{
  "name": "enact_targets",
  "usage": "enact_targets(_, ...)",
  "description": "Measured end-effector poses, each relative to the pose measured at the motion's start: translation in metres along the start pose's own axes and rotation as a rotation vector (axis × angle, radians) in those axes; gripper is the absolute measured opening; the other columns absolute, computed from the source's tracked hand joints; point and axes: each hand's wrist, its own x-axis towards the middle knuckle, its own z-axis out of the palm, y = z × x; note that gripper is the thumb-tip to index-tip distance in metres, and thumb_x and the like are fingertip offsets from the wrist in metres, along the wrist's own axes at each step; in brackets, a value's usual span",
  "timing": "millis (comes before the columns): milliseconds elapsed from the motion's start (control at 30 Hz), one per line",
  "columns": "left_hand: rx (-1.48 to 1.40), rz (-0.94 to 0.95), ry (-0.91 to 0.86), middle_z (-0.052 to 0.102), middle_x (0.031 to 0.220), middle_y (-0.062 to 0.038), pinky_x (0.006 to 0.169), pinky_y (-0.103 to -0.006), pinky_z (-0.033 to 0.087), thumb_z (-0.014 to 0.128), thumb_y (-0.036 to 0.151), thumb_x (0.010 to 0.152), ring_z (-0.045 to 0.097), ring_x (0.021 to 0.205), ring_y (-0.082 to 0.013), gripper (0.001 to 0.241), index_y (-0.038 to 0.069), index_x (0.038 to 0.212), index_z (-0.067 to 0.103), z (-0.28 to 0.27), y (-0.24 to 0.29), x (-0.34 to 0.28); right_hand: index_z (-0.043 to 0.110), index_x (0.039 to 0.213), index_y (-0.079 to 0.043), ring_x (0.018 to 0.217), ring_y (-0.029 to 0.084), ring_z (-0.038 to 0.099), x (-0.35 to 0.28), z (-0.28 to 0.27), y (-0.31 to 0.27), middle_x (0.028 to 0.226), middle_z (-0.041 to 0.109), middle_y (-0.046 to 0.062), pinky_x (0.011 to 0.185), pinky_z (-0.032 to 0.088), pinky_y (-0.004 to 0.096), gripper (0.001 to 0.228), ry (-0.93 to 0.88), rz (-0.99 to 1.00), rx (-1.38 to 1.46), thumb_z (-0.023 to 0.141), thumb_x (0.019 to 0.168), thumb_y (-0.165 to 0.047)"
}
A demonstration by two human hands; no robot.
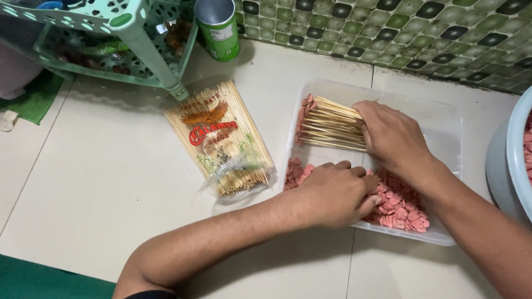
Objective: Skewering small diced pieces of pink food onto wooden sticks one by one.
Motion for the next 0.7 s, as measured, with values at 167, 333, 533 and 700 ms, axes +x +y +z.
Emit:
enact_targets(167, 0.057, 0.032, 0.073, 0.074, 0.114, -0.02, 0.087, -0.0534, 0.057, 0.049, 0.028, 0.097, 0.071, 0.106, -0.0404, 0.036, 0.008, 0.115, 0.072, -0.005, -0.005, 0.002, 0.053, 0.118, -0.018, 0.094, 0.038, 0.07, -0.005, -0.016, 0.004, 0.09, 0.065, 0.012, 0.084, 0.056, 0.053, 0.013, -0.048, 0.093, 0.17, 0.045, 0.109, -0.023)
enact_targets(333, 0.226, 0.003, 0.083, 0.072, 0.101, -0.011, 0.056, -0.0593, 0.053, 0.054, 0.02, 0.095, 0.072, 0.083, -0.0399, 0.016, 0.014, 0.106, 0.064, -0.021, -0.025, 0.01, 0.057, 0.121, -0.015, 0.08, 0.035, 0.067, -0.033, -0.056, -0.012, 0.092, 0.072, 0.014, 0.069, 0.043, 0.046, 0.022, -0.183, 0.276, 0.489, 0.045, 0.107, -0.026)
enact_targets(533, 0.202, -0.011, -0.155, 0.07, 0.083, -0.008, 0.049, -0.0465, 0.054, 0.057, 0.0, 0.095, 0.069, 0.068, -0.0289, 0.013, 0.009, 0.098, 0.066, -0.03, -0.03, 0.006, 0.061, 0.116, -0.013, 0.05, 0.015, 0.052, -0.069, -0.047, -0.019, 0.072, 0.061, 0.002, 0.041, 0.044, 0.024, 0.02, -0.379, 0.4, 0.661, 0.041, 0.112, -0.015)
enact_targets(700, 0.173, -0.05, -0.273, 0.073, 0.087, -0.004, 0.055, -0.0462, 0.051, 0.052, 0.0, 0.09, 0.069, 0.075, -0.0261, 0.029, 0.018, 0.104, 0.07, -0.037, -0.029, 0.006, 0.053, 0.117, -0.024, 0.086, 0.033, 0.069, -0.08, -0.039, -0.017, 0.097, 0.074, 0.008, 0.077, 0.046, 0.04, 0.017, -0.537, 0.278, 0.42, 0.044, 0.103, -0.026)
